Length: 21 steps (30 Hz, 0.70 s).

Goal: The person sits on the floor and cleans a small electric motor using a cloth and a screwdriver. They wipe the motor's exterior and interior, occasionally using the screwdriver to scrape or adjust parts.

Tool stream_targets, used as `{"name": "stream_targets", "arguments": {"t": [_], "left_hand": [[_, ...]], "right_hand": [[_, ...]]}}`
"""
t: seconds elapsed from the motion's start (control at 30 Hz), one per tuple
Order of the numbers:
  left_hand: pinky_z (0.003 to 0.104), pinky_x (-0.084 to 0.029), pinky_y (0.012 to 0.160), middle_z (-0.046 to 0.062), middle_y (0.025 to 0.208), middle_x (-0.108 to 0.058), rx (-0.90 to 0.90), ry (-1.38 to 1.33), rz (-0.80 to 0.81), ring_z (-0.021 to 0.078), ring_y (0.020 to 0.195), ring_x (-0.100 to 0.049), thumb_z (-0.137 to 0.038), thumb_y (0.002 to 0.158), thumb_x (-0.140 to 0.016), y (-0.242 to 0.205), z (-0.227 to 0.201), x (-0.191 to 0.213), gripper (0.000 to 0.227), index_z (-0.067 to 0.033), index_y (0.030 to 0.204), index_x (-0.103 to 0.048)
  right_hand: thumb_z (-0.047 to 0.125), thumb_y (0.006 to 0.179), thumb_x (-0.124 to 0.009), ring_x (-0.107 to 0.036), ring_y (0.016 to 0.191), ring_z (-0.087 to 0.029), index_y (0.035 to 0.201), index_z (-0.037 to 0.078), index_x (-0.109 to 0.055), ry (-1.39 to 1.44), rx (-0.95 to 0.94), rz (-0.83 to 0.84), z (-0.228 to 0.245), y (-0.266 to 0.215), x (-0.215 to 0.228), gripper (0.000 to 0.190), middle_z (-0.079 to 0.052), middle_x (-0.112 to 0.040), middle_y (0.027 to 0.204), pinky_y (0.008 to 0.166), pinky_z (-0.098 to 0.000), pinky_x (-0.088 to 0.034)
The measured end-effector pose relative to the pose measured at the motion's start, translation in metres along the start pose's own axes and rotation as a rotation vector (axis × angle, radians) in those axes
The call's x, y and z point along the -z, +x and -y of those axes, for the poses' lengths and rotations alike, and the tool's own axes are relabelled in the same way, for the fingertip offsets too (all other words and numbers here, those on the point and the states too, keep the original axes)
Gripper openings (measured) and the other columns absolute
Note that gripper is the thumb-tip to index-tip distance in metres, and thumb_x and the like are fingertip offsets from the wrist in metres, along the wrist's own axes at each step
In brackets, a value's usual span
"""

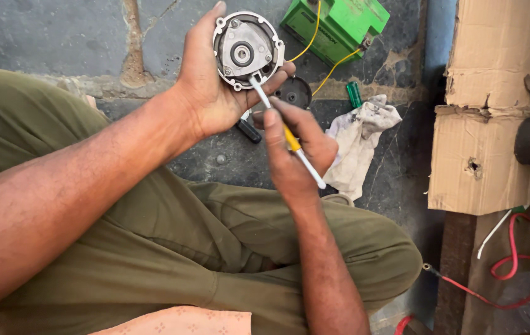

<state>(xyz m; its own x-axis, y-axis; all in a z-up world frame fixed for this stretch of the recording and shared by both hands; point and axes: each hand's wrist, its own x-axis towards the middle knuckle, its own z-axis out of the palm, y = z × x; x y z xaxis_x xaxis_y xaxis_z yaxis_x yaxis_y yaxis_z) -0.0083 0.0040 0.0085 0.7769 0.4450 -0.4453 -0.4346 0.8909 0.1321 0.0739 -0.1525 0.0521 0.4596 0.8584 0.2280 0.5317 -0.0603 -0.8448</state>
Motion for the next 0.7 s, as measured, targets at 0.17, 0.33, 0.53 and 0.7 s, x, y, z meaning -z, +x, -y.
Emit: {"name": "stream_targets", "arguments": {"t": [0.17, 0.33, 0.53, 0.7], "left_hand": [[0.047, -0.067, 0.084, 0.014, 0.098, -0.072, -0.005, -0.073, 0.035, 0.0346, 0.095, -0.073, -0.053, 0.100, -0.039, 0.000, 0.001, -0.001, 0.056, -0.0041, 0.105, -0.067], [0.047, -0.067, 0.082, 0.013, 0.097, -0.072, -0.036, -0.048, 0.030, 0.0356, 0.095, -0.073, -0.052, 0.100, -0.038, -0.002, 0.001, -0.005, 0.056, -0.0050, 0.103, -0.067], [0.046, -0.066, 0.082, 0.013, 0.097, -0.074, -0.028, -0.070, 0.013, 0.0355, 0.093, -0.075, -0.051, 0.099, -0.034, -0.003, 0.001, -0.006, 0.059, -0.0034, 0.104, -0.068], [0.046, -0.066, 0.081, 0.013, 0.096, -0.076, -0.035, 0.040, 0.025, 0.0330, 0.092, -0.076, -0.041, 0.097, -0.032, 0.004, 0.000, 0.003, 0.055, -0.0032, 0.106, -0.070]], "right_hand": [[0.015, 0.108, -0.067, -0.076, 0.090, -0.013, 0.121, 0.000, -0.070, -0.032, 0.061, -0.033, -0.001, -0.004, -0.002, 0.020, -0.010, -0.080, 0.099, 0.083, -0.0258, -0.061], [0.015, 0.109, -0.068, -0.078, 0.091, -0.013, 0.120, -0.002, -0.069, 0.004, 0.078, -0.092, -0.004, -0.006, -0.010, 0.021, -0.010, -0.079, 0.100, 0.082, -0.0263, -0.061], [0.015, 0.110, -0.066, -0.078, 0.089, -0.013, 0.122, -0.002, -0.068, 0.013, 0.090, -0.115, -0.001, -0.008, -0.008, 0.021, -0.011, -0.079, 0.102, 0.080, -0.0248, -0.061], [0.011, 0.109, -0.069, -0.074, 0.097, -0.016, 0.125, -0.004, -0.069, -0.056, 0.141, -0.046, -0.010, -0.001, -0.004, 0.022, -0.013, -0.077, 0.108, 0.087, -0.0280, -0.058]]}}
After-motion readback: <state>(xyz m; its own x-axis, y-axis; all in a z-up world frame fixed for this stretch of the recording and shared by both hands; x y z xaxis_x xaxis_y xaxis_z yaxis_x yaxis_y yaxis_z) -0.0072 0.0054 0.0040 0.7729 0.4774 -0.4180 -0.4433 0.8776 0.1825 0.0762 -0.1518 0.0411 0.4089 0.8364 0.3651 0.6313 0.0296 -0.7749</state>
